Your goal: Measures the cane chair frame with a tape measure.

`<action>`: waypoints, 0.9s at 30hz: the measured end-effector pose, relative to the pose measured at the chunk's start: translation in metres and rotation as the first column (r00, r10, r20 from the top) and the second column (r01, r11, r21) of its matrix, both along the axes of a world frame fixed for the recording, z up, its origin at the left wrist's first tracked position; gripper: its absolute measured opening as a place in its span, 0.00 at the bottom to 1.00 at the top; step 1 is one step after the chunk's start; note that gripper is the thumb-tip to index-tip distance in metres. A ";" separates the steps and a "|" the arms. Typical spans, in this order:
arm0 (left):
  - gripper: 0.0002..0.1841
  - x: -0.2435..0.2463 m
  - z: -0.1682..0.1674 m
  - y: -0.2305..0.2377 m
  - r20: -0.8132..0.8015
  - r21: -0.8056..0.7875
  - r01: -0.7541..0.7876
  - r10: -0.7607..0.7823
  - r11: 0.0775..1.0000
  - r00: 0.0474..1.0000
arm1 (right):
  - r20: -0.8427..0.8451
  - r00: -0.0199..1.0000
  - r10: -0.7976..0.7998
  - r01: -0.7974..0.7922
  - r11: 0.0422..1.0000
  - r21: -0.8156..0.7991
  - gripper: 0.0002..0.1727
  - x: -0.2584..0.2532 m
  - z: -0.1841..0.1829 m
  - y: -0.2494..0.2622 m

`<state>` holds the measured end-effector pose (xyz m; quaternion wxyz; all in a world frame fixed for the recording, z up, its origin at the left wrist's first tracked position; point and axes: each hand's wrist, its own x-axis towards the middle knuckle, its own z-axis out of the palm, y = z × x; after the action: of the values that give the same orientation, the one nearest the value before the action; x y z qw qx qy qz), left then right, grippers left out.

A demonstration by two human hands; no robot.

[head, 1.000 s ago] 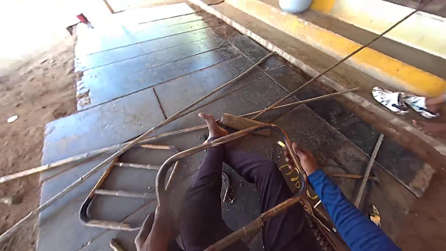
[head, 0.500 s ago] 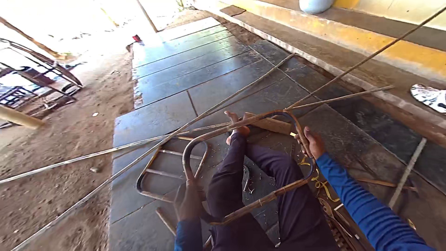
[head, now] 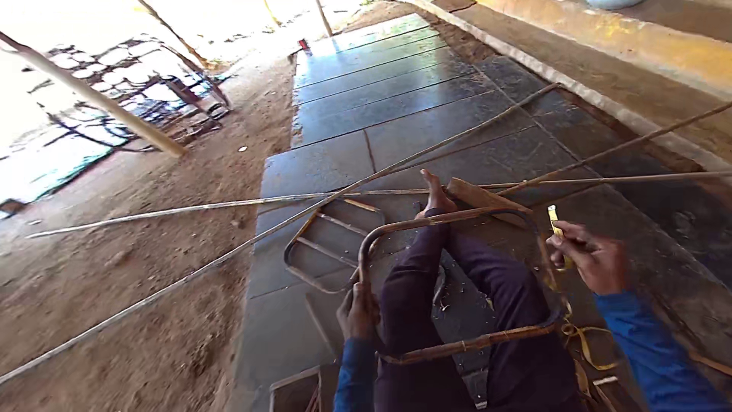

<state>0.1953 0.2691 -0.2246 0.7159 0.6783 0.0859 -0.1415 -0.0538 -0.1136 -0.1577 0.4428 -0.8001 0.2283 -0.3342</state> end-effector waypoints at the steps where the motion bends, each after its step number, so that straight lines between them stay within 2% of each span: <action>1: 0.22 0.000 0.000 0.001 0.021 -0.025 -0.005 0.005 1.000 1.000 | 0.009 0.989 0.145 -0.145 0.989 0.007 0.19 0.011 0.017 0.021; 4: 0.22 -0.003 -0.003 0.002 0.088 -0.111 0.020 -0.010 0.994 0.996 | -0.005 0.844 0.536 -0.535 0.844 0.043 0.17 0.049 0.032 0.083; 6: 0.22 -0.006 -0.003 0.004 0.109 -0.157 0.032 -0.015 0.987 0.994 | -0.045 0.709 0.704 -0.695 0.708 0.124 0.14 0.084 0.024 0.117; 8: 0.23 -0.007 -0.005 0.006 0.122 -0.185 0.028 -0.006 0.982 0.993 | -0.086 0.620 0.780 -0.754 0.622 0.211 0.13 0.121 0.016 0.147; 11: 0.23 -0.009 -0.008 0.008 0.108 -0.192 -0.010 0.031 0.981 0.994 | -0.228 0.518 0.824 -0.753 0.566 0.335 0.16 0.167 0.010 0.181; 15: 0.24 -0.008 -0.009 0.008 0.107 -0.207 -0.042 0.065 0.978 0.992 | -0.328 0.491 0.807 -0.733 0.586 0.346 0.11 0.208 -0.007 0.198; 18: 0.23 -0.009 -0.011 0.007 0.134 -0.218 -0.027 0.057 0.976 0.989 | -0.381 0.474 0.794 -0.724 0.598 0.345 0.10 0.227 -0.015 0.203; 22: 0.18 -0.010 -0.018 0.010 0.171 -0.205 0.003 0.033 0.979 0.985 | -0.430 0.451 0.782 -0.715 0.605 0.351 0.11 0.237 -0.015 0.210; 27: 0.16 -0.010 -0.016 0.011 0.183 -0.208 0.007 0.031 0.978 0.983 | -0.415 0.488 0.768 -0.701 0.628 0.338 0.09 0.241 -0.018 0.215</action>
<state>0.1854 0.2797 -0.2405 0.7885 0.6095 0.0080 -0.0818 0.1873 0.1012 -0.1757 0.5108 -0.8493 -0.0039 0.1331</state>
